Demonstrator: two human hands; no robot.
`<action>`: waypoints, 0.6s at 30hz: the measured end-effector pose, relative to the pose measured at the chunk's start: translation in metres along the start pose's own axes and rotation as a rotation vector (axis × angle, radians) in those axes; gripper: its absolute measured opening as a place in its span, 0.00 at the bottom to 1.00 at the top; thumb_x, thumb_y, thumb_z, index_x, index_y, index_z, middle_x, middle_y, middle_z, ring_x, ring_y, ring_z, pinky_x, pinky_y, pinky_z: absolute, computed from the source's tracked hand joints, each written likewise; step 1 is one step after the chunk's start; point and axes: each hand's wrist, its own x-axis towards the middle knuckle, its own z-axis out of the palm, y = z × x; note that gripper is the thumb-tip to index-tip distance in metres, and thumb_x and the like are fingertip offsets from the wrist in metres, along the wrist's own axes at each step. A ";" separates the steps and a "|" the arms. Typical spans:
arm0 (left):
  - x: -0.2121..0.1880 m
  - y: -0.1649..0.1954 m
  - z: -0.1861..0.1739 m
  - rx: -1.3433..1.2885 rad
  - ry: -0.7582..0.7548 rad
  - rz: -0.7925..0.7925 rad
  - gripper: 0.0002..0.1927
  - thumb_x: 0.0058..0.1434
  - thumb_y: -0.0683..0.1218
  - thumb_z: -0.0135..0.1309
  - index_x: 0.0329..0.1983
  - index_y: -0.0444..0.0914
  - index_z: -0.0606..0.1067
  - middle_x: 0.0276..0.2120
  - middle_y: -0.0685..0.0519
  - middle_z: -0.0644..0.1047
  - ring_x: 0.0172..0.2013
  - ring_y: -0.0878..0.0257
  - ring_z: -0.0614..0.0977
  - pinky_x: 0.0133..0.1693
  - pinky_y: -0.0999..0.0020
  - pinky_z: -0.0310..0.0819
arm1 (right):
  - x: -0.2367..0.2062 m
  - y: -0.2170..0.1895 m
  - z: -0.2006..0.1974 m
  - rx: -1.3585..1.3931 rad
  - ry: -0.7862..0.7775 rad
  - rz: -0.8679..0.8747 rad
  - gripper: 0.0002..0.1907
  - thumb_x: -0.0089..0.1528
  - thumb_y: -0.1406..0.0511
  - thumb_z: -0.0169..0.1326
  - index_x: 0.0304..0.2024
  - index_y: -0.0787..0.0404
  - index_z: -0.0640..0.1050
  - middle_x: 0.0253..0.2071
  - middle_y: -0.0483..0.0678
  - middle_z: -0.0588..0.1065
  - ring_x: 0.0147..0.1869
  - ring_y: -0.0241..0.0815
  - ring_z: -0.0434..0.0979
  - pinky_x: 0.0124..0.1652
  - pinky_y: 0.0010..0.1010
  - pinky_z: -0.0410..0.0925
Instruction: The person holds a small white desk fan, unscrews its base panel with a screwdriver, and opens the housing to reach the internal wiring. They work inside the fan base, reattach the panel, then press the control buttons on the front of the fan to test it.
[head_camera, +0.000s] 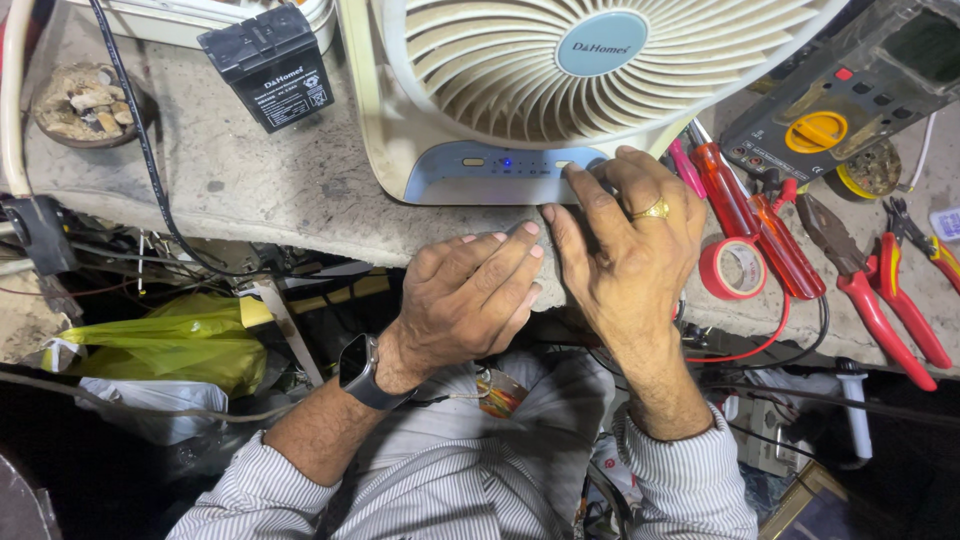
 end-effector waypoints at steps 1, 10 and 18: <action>0.000 0.000 0.000 0.002 0.001 0.001 0.14 0.67 0.49 0.59 0.52 0.37 0.80 0.58 0.50 0.78 0.51 0.61 0.80 0.55 0.63 0.67 | 0.000 0.000 0.000 -0.001 0.000 0.000 0.19 0.64 0.60 0.70 0.55 0.57 0.81 0.53 0.47 0.74 0.67 0.52 0.71 0.62 0.46 0.61; 0.001 -0.001 -0.002 0.022 0.007 0.020 0.15 0.67 0.49 0.59 0.53 0.37 0.80 0.58 0.51 0.78 0.51 0.61 0.79 0.56 0.64 0.68 | 0.001 -0.004 0.000 -0.064 0.016 -0.035 0.15 0.67 0.63 0.67 0.54 0.59 0.81 0.53 0.48 0.76 0.66 0.49 0.73 0.60 0.45 0.60; 0.001 -0.002 -0.001 0.016 0.015 0.021 0.15 0.68 0.49 0.59 0.53 0.37 0.80 0.57 0.50 0.79 0.52 0.61 0.79 0.55 0.64 0.68 | 0.008 -0.005 -0.001 -0.158 -0.050 -0.092 0.20 0.60 0.70 0.61 0.55 0.63 0.80 0.55 0.48 0.76 0.64 0.48 0.74 0.60 0.45 0.63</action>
